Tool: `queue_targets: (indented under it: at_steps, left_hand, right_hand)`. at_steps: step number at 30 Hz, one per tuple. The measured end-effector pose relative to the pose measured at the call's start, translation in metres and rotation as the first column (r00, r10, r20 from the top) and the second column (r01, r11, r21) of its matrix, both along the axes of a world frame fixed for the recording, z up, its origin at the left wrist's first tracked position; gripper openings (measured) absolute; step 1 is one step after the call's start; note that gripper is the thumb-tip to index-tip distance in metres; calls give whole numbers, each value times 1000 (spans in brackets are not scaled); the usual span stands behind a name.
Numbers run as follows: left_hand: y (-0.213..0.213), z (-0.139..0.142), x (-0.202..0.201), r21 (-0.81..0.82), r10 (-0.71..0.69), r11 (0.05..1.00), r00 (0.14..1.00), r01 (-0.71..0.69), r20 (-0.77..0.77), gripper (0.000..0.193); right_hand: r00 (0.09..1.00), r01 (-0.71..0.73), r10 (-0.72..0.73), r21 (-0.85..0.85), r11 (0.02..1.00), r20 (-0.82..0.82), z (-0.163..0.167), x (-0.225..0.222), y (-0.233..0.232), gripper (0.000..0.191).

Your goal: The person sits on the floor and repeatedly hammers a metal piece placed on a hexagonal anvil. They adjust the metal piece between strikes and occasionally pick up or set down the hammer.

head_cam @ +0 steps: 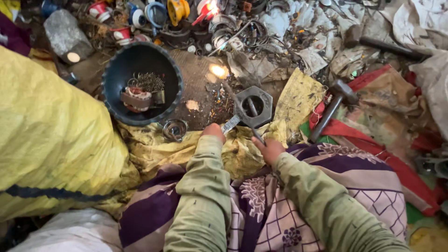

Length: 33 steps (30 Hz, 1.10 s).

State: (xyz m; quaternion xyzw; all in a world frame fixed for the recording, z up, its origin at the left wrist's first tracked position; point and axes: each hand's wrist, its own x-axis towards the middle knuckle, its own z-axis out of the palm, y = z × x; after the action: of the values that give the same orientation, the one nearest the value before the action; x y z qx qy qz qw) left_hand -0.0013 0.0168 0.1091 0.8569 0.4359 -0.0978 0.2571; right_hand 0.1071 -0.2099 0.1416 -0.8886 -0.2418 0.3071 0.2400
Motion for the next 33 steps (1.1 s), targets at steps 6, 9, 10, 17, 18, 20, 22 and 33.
queue_targets:
  at_steps: [6, 9, 10, 17, 18, 20, 22, 33]
  left_hand:
    - [-1, 22, -3, -81, -13, 997, 999, 10, -47, 27]
    - [0, 16, -4, -84, -3, 996, 998, -2, -56, 28]
    - [0, 13, -4, -71, -1, 997, 999, -1, -33, 28]
    - [4, 16, -10, -95, 98, 990, 994, -103, -47, 34]
    - [5, 17, -12, -104, 77, 992, 996, -71, 54, 39]
    - [6, 16, -17, -115, 39, 993, 969, -11, 242, 48]
    - [6, 14, -22, -134, 94, 991, 861, -30, 500, 54]
    - [-22, 29, -46, -744, 690, 664, 437, -67, 577, 25]
  right_hand:
    - [952, 289, -228, 347, 892, -207, 40, -2, -17, 68]
    - [932, 324, -207, 431, 842, -296, 28, -8, -16, 62]
    - [920, 336, -198, 420, 843, -339, 18, -9, -13, 60]
    - [974, 50, -39, 46, 998, -222, -12, -2, 2, 73]
    - [974, 84, -69, 61, 995, -214, 1, 0, 0, 72]
    - [917, 268, -191, 187, 945, -349, 40, -3, -6, 53]
    - [892, 395, -208, 469, 790, -400, 89, -3, -15, 23]
    - [988, 149, -14, 969, -195, -155, 337, 52, -113, 46]
